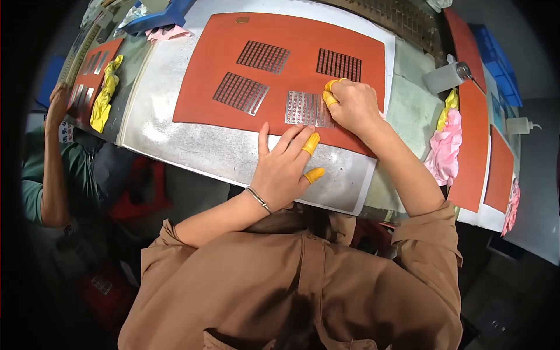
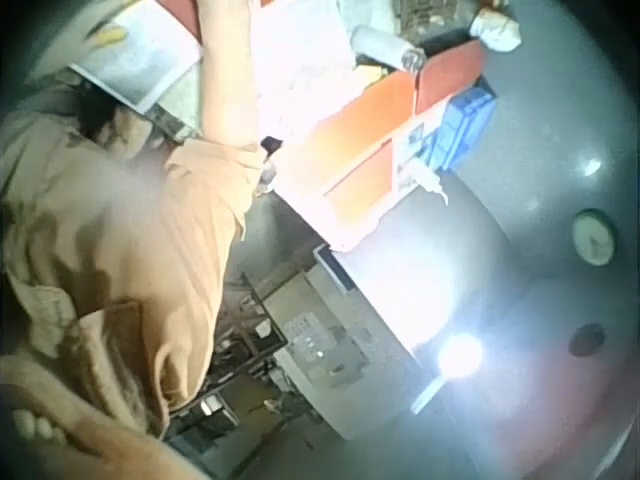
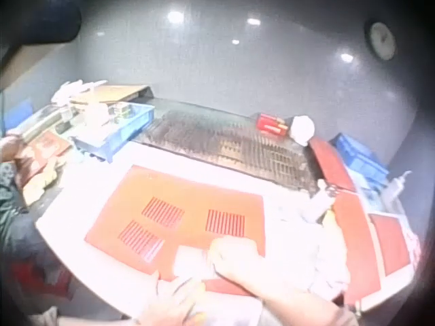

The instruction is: The person cleans small metal plates with a pink cloth and a cleaning solution at a workshop table.

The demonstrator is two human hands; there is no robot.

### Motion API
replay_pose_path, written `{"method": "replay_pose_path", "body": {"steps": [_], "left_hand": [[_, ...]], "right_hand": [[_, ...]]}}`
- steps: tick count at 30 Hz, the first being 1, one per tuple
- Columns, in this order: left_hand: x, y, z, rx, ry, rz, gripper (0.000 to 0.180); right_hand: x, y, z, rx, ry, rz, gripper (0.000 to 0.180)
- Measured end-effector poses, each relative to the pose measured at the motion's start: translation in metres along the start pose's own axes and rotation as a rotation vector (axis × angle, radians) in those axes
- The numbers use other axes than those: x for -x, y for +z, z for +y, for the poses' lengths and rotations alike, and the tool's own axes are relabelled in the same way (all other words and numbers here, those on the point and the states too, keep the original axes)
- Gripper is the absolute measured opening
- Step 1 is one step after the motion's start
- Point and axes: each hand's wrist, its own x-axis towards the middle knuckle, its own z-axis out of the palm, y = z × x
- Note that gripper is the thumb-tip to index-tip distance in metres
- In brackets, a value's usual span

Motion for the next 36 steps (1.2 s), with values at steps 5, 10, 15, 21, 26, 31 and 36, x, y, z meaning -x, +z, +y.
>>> {"method": "replay_pose_path", "body": {"steps": [5, 10, 15, 21, 26, 31, 36], "left_hand": [[0.009, 0.003, 0.0, -0.029, -0.03, -0.009, 0.052], [0.007, 0.003, 0.006, -0.003, -0.024, -0.022, 0.05], [0.004, 0.005, 0.005, -0.038, -0.018, 0.001, 0.048], [0.004, 0.005, 0.004, -0.042, -0.012, 0.017, 0.046], [0.006, 0.004, 0.004, -0.044, 0.01, 0.022, 0.047], [0.008, 0.008, 0.004, -0.032, -0.008, 0.028, 0.048], [0.008, 0.007, 0.001, -0.034, 0.015, 0.028, 0.052]], "right_hand": [[0.027, -0.002, -0.018, -0.057, -0.075, -0.091, 0.007], [0.011, -0.004, -0.006, -0.033, -0.034, -0.043, 0.012], [0.025, -0.004, -0.007, -0.035, -0.098, -0.1, 0.012], [0.037, -0.009, -0.019, -0.072, -0.115, -0.127, 0.011], [0.02, -0.005, -0.013, 0.013, 0.009, -0.052, 0.009], [0.042, -0.004, -0.024, -0.025, -0.029, -0.031, 0.006], [0.022, -0.004, -0.02, 0.06, 0.031, -0.002, 0.009]]}}
